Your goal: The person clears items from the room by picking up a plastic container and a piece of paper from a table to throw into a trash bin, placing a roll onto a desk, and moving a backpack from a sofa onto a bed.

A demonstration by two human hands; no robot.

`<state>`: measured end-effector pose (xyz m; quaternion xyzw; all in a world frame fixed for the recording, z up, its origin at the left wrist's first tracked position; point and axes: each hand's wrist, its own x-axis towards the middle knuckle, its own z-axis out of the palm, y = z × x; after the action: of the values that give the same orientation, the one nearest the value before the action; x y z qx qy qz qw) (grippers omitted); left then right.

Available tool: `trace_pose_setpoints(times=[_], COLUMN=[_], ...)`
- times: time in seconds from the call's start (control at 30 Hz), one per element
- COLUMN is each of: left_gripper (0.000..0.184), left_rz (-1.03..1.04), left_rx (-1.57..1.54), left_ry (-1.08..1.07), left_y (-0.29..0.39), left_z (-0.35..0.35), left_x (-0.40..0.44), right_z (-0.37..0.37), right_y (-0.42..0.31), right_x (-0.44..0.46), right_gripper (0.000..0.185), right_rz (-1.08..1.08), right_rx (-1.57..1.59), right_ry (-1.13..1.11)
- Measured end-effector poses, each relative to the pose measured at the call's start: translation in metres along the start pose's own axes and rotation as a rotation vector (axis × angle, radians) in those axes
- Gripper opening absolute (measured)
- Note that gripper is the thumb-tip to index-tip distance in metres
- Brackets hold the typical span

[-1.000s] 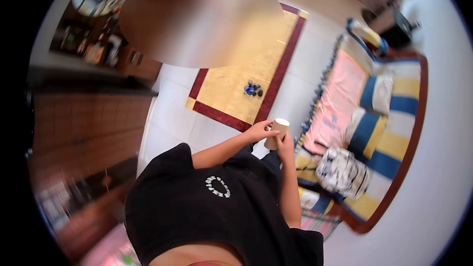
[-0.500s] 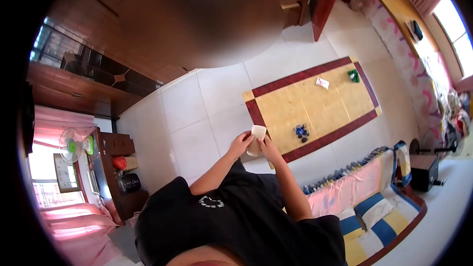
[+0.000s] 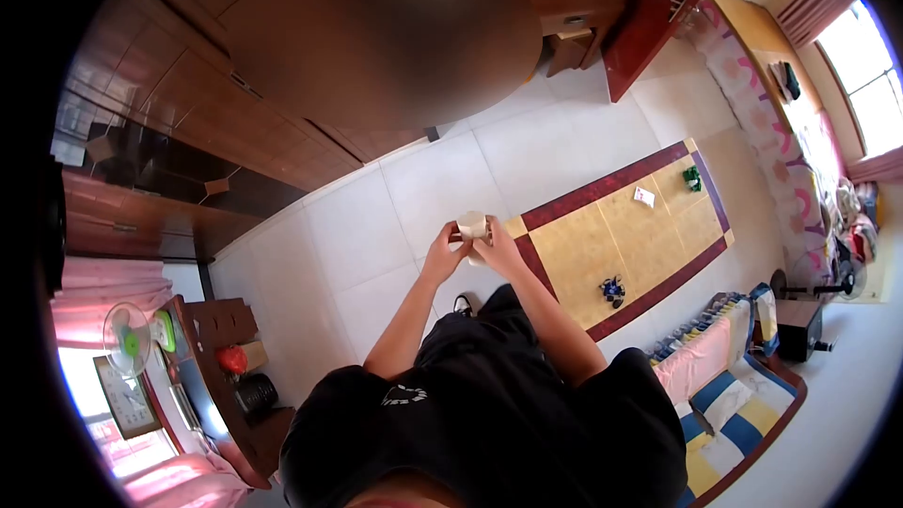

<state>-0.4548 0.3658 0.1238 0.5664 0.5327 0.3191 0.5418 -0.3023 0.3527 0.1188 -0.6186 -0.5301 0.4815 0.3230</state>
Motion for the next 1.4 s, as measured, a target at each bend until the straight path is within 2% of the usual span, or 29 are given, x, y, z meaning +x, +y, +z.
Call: trace_pose_setpoints(times=[0.07, 0.13, 0.23, 0.33, 0.4, 0.5, 0.57, 0.6, 0.67, 0.87, 1.07, 1.1, 1.13, 1.2, 1.27, 1.3, 1.4], left_gripper=[0.045, 0.047, 0.050, 0.050, 0.049, 0.049, 0.046, 0.046, 0.044, 0.042, 0.044, 0.041, 0.041, 0.042, 0.043, 0.043, 0.043], left_rz=[0.140, 0.162, -0.018, 0.023, 0.103, 0.060, 0.121, 0.122, 0.224, 0.201, 0.222, 0.266, 0.135, 0.318, 0.342, 0.253, 0.200], left_rx=[-0.033, -0.037, -0.264, -0.241, -0.002, 0.007, 0.112, 0.109, 0.201, 0.173, 0.097, 0.136, -0.011, 0.087, 0.155, 0.051, 0.032], left_ry=[-0.071, -0.106, -0.311, -0.393, -0.324, -0.306, -0.261, -0.272, -0.258, -0.283, -0.383, -0.343, -0.348, -0.278, -0.282, -0.314, -0.356], left_y=[0.016, 0.017, 0.030, 0.039, 0.047, 0.081, 0.092, 0.095, 0.100, 0.100, 0.075, 0.080, 0.090, 0.093, 0.124, 0.135, 0.161], left_z=[-0.016, -0.024, -0.021, -0.019, -0.016, -0.010, -0.008, -0.011, -0.014, 0.014, 0.065, 0.072, 0.082, 0.103, 0.102, 0.108, 0.118], left_x=[0.042, 0.086, 0.146, 0.215, 0.246, 0.310, 0.349, 0.370, 0.415, 0.538, 0.691, 0.719, 0.745, 0.784, 0.826, 0.847, 0.904], right_z=[-0.004, -0.016, -0.040, -0.069, -0.081, -0.120, -0.145, -0.151, -0.161, -0.199, -0.255, -0.268, -0.281, -0.317, -0.339, -0.356, -0.388], right_y=[-0.005, -0.022, -0.012, -0.004, 0.005, -0.010, -0.038, -0.048, -0.063, -0.034, -0.012, -0.010, -0.008, -0.008, -0.024, -0.026, -0.021], right_x=[0.037, 0.072, 0.120, 0.180, 0.211, 0.275, 0.306, 0.323, 0.360, 0.467, 0.582, 0.608, 0.631, 0.669, 0.707, 0.728, 0.784], right_gripper=[0.049, 0.047, 0.046, 0.046, 0.044, 0.044, 0.044, 0.044, 0.043, 0.042, 0.041, 0.041, 0.041, 0.041, 0.041, 0.041, 0.042], right_rz=[-0.117, -0.068, -0.070, -0.107, -0.141, -0.059, -0.061, -0.055, -0.120, -0.109, 0.066, 0.073, 0.056, 0.045, -0.071, -0.035, -0.037], right_rx=[0.045, 0.127, 0.404, 0.390, 0.525, 0.476, 0.276, 0.276, 0.015, -0.048, -0.244, -0.252, -0.239, -0.234, -0.135, -0.097, -0.080], right_ry=[0.064, 0.045, 0.021, -0.005, -0.091, -0.102, -0.068, -0.059, 0.045, 0.134, 0.321, 0.318, 0.360, 0.398, 0.419, 0.381, 0.333])
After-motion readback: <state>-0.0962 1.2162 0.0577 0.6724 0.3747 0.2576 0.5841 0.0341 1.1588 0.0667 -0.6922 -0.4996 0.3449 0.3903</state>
